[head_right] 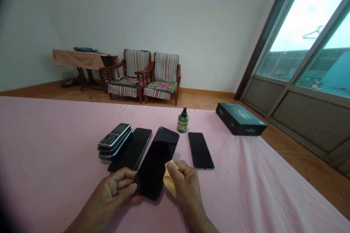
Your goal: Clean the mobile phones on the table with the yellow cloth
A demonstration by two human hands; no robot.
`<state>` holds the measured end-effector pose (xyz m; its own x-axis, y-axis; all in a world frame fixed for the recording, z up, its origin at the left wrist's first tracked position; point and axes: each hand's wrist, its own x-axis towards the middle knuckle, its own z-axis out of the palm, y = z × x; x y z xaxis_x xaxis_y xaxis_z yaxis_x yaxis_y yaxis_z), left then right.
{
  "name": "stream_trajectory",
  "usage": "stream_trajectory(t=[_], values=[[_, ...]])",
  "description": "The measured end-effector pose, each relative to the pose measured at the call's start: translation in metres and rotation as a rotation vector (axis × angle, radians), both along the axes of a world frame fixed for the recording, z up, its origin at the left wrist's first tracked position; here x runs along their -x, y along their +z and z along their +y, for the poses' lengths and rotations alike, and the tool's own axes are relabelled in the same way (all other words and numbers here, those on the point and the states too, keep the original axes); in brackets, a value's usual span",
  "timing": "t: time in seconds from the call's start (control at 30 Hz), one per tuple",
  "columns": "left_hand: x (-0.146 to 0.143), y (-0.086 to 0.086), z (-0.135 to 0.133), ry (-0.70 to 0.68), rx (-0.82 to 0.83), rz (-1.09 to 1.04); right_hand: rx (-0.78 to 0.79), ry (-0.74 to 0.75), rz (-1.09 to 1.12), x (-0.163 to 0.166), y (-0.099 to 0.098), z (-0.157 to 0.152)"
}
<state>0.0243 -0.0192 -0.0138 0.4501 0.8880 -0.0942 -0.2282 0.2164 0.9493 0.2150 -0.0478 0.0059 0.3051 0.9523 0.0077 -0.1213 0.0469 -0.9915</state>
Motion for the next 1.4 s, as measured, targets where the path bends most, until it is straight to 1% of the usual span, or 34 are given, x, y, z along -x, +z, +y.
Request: stream_trajectory(t=[0.1,0.2,0.27,0.33,0.37,0.4,0.43,0.53,0.57,0.6,0.67,0.77,0.83,0.93,1.03,1.1,1.17,1.27,1.33,1.4], values=[[0.001,0.0,0.001,-0.014,-0.011,-0.003,0.022,0.046,0.01,0.003,-0.003,-0.001],[-0.001,0.0,-0.001,-0.04,-0.052,0.015,0.047,0.136,0.147,0.002,-0.002,-0.002],[-0.003,0.0,-0.002,-0.08,-0.108,0.058,0.052,0.201,0.221,-0.003,0.002,-0.003],[-0.002,-0.001,-0.002,-0.115,-0.177,0.118,0.058,0.227,0.182,-0.01,0.009,-0.003],[-0.001,-0.002,-0.001,-0.103,-0.219,0.155,0.058,0.229,0.103,-0.015,0.014,-0.003],[0.001,-0.002,0.0,-0.054,-0.275,0.197,0.045,0.228,-0.017,-0.02,0.019,-0.003],[0.004,-0.001,0.001,0.025,-0.351,0.243,0.016,0.227,-0.17,-0.026,0.026,-0.004],[0.011,0.004,0.004,0.312,-0.639,0.369,-0.138,0.253,-0.678,-0.037,0.046,-0.006],[0.014,0.007,0.004,0.379,-0.726,0.4,-0.175,0.281,-0.812,-0.039,0.052,-0.007],[0.015,0.01,0.004,0.416,-0.802,0.428,-0.201,0.319,-0.925,-0.04,0.058,-0.007],[0.017,0.013,0.005,0.422,-0.906,0.47,-0.227,0.411,-1.128,-0.038,0.067,-0.007],[0.018,0.013,0.005,0.3,-0.97,0.471,-0.235,0.517,-1.418,-0.03,0.073,-0.005],[0.018,0.01,0.006,0.217,-0.984,0.449,-0.229,0.569,-1.533,-0.025,0.073,-0.004],[0.018,0.009,0.008,0.162,-1.0,0.449,-0.215,0.616,-1.554,-0.024,0.071,-0.004],[0.018,0.013,0.008,0.161,-0.983,0.463,-0.181,0.592,-1.445,-0.03,0.069,-0.004],[0.017,0.016,0.008,0.177,-0.961,0.471,-0.181,0.535,-1.304,-0.031,0.069,-0.004],[0.017,0.017,0.008,0.192,-0.946,0.48,-0.219,0.427,-1.164,-0.027,0.068,-0.004],[0.016,0.016,0.007,0.19,-0.92,0.493,-0.333,0.271,-1.009,-0.004,0.059,-0.008],[0.015,0.015,0.006,0.185,-0.876,0.498,-0.409,0.294,-0.964,0.018,0.046,-0.011],[0.015,0.014,0.006,0.181,-0.834,0.499,-0.489,0.27,-1.035,0.038,0.03,-0.015]])
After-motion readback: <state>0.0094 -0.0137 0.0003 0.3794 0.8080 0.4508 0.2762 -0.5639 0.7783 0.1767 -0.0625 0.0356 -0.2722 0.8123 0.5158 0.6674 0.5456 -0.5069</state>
